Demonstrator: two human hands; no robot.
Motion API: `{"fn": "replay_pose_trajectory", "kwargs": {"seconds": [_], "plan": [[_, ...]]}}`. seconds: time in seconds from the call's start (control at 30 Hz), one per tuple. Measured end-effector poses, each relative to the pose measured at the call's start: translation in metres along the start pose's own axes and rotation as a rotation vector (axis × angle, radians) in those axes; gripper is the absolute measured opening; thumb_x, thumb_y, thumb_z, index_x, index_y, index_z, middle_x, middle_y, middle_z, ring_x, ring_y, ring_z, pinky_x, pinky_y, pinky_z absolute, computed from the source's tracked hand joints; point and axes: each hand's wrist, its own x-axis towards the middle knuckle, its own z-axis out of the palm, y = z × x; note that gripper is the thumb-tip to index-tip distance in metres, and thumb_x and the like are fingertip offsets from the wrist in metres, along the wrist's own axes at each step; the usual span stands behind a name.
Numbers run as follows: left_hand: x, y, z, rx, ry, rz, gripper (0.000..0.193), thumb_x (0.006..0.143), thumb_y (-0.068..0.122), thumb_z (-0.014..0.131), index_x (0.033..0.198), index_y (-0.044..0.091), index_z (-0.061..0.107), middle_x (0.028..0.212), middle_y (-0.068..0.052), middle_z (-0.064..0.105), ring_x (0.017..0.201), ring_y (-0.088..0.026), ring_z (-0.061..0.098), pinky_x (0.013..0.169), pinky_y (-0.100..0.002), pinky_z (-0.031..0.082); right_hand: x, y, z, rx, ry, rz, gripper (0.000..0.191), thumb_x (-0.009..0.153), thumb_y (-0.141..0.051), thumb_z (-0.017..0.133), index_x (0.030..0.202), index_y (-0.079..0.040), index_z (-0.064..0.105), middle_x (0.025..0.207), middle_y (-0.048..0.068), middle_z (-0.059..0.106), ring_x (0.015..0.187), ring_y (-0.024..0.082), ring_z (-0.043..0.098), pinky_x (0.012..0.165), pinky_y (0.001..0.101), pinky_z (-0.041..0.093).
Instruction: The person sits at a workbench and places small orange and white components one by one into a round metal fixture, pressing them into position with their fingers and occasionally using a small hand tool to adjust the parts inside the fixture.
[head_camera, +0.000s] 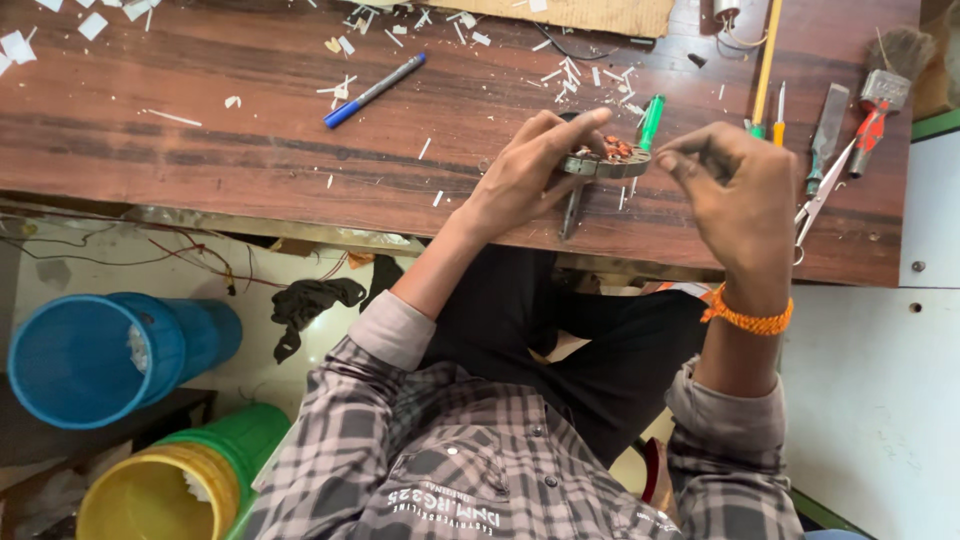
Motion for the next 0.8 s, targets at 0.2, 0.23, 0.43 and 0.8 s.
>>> {"fn": "replay_pose_trajectory", "kwargs": {"seconds": [0.2,0.23,0.43,0.8], "plan": [[-0.001,0.0,-0.004,-0.127,-0.06,-0.144,0.098,0.087,0.001,0.081,0.164,0.023,0.025,0.122,0.002,0.069,0.114,-0.02,0.062,0.102,-0.033,0.058,-0.017,-0.015,0.013,-0.013,-0.061,0.006,0.011,0.096,-0.01,0.08,0.103,-0.002,0.078,0.064,0.0,0.057,0.058,0.003,0.04,0.05,0.0254,0.03],[0.001,-0.001,-0.006,-0.128,-0.076,-0.151,0.096,0.086,0.001,0.081,0.163,0.022,0.027,0.121,0.003,0.07,0.11,-0.02,0.061,0.102,-0.034,0.057,-0.019,-0.014,0.015,-0.037,-0.064,-0.013,0.01,0.095,-0.01,0.08,0.102,-0.003,0.078,0.064,0.002,0.058,0.057,0.005,0.042,0.051,0.0268,0.032],[0.008,-0.001,-0.01,-0.032,-0.084,-0.059,0.07,0.084,0.001,0.08,0.146,0.024,0.056,0.125,0.0,0.069,0.11,-0.022,0.061,0.1,-0.034,0.056,-0.035,0.004,0.044,-0.181,-0.036,-0.196,0.012,0.092,-0.013,0.079,0.1,-0.006,0.075,0.077,0.014,0.068,0.063,0.025,0.063,0.059,0.0369,0.047],[-0.01,0.004,-0.01,0.336,-0.161,0.132,0.051,0.09,0.011,0.075,0.136,0.028,0.06,0.143,0.002,0.052,0.128,-0.026,0.049,0.11,-0.042,0.046,-0.049,0.054,0.09,-0.094,0.073,-0.273,0.007,0.091,-0.008,0.074,0.098,-0.007,0.072,0.084,0.016,0.07,0.075,0.034,0.069,0.066,0.0409,0.051]]}}
